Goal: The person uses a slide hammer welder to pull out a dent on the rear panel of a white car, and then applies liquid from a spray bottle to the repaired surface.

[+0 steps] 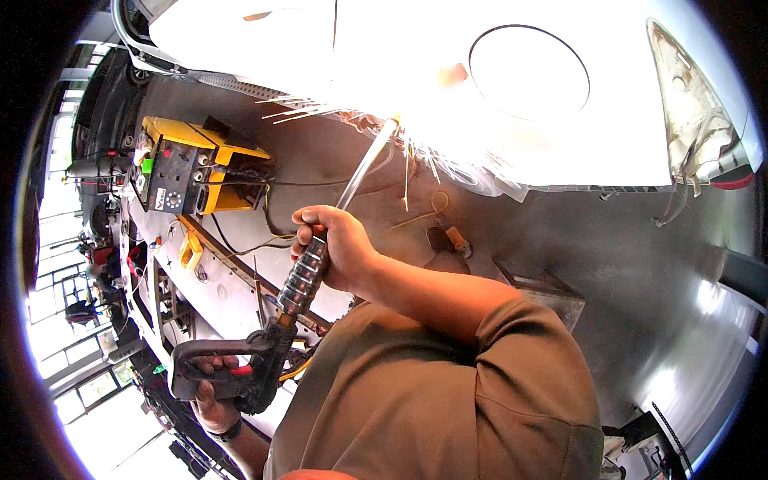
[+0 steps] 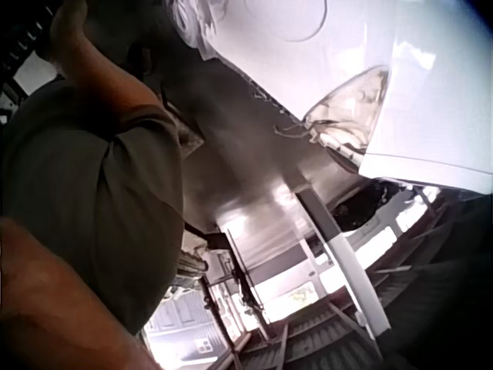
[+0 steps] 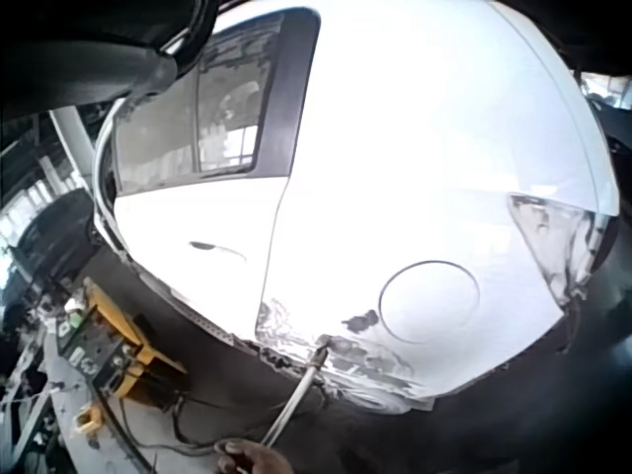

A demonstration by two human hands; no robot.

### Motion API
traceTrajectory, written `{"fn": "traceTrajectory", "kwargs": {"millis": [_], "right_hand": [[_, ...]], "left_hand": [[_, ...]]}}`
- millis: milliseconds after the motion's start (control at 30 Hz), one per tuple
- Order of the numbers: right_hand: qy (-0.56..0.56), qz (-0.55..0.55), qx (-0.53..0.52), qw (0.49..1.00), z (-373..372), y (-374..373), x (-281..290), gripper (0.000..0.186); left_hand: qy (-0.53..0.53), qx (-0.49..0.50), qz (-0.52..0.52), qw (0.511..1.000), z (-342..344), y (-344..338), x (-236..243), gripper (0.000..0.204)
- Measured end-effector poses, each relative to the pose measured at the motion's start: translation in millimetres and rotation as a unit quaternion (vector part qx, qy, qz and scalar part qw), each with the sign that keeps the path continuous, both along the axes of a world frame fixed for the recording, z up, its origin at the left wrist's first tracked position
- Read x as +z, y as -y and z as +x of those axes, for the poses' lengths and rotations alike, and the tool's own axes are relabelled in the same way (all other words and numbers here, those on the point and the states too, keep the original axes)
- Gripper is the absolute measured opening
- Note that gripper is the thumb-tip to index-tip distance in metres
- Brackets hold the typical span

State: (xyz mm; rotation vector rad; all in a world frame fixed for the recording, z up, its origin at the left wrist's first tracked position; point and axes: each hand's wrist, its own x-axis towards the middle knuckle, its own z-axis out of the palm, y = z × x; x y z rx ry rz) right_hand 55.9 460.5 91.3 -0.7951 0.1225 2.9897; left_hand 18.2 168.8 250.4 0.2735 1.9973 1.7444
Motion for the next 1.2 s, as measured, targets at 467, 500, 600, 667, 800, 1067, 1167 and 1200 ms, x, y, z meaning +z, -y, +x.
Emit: {"fn": "traceTrajectory", "kwargs": {"millis": [467,500,600,667,800,1067,1167,1200], "right_hand": [[-0.07,0.027,-0.125,0.989,-16,-105,-64,0.038],[-0.03,0.051,-0.166,0.984,-18,-88,-59,0.033],[-0.048,0.148,-0.075,0.985,2,2,-17,0.02],[0.001,-0.016,-0.004,1.0,14,36,9,0.016],[0.032,-0.047,0.046,0.997,22,50,4,0.017],[-0.006,0.046,0.02,0.999,11,4,-7,0.018],[0.009,0.048,0.02,0.999,10,-1,-7,0.016],[0.003,0.042,0.023,0.999,9,-1,-8,0.016]], "left_hand": [[-0.037,0.0,0.006,0.999,12,-20,3,0.056],[-0.035,0.002,0.008,0.999,12,-17,3,0.056],[-0.048,-0.053,0.0,0.997,7,-7,6,0.062],[-0.052,-0.032,-0.023,0.998,2,31,18,0.059],[-0.066,-0.02,-0.07,0.995,16,26,26,0.059],[-0.037,0.049,-0.002,0.998,29,11,-14,0.053],[-0.032,0.048,-0.006,0.998,27,4,-12,0.052],[-0.032,0.047,-0.008,0.998,26,2,-11,0.052]]}}
